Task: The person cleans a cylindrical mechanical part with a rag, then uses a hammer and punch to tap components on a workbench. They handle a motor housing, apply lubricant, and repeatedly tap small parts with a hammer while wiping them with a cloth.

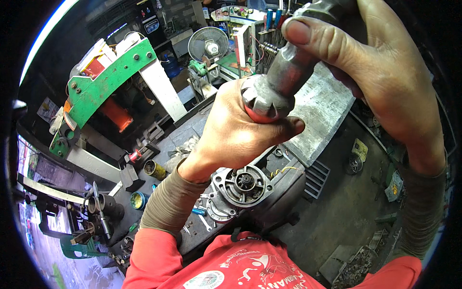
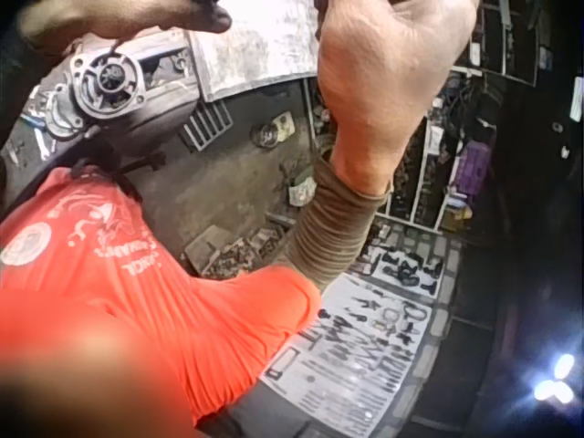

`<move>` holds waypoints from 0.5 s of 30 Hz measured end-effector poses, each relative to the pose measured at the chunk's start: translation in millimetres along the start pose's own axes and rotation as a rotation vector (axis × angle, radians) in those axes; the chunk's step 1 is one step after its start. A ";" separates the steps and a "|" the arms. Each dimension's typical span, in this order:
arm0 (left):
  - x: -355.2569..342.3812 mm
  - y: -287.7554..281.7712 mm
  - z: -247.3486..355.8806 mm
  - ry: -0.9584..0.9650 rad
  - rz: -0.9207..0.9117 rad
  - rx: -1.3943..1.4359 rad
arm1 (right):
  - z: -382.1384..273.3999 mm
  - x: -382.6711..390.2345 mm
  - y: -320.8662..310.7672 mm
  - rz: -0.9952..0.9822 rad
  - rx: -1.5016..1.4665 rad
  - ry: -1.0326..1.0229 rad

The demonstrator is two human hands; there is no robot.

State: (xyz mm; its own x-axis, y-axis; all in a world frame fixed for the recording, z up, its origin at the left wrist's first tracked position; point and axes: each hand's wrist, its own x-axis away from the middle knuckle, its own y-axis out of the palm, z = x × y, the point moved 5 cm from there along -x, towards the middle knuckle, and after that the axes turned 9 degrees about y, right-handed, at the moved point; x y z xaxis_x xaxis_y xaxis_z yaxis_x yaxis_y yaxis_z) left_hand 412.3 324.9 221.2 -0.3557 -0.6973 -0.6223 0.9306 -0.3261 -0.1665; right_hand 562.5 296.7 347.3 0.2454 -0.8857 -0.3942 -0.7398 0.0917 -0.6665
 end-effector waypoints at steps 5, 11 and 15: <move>-1.8 -2.2 2.9 0.227 0.140 -0.065 | -32.5 -1.1 -24.7 0.151 -0.006 -0.026; 3.9 -4.9 -4.9 0.248 0.163 -0.098 | 20.8 4.3 -19.0 0.089 -0.007 -0.015; -1.0 -11.6 -11.9 0.087 0.138 0.012 | 22.4 1.2 -12.9 0.092 -0.033 -0.020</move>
State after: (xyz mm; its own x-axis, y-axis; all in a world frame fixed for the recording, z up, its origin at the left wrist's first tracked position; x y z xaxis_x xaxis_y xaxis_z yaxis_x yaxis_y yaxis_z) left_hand 403.0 337.0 214.7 -0.2152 -0.6780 -0.7029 0.9688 -0.2389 -0.0662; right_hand 586.4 304.7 341.2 0.1877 -0.8650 -0.4654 -0.7797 0.1569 -0.6061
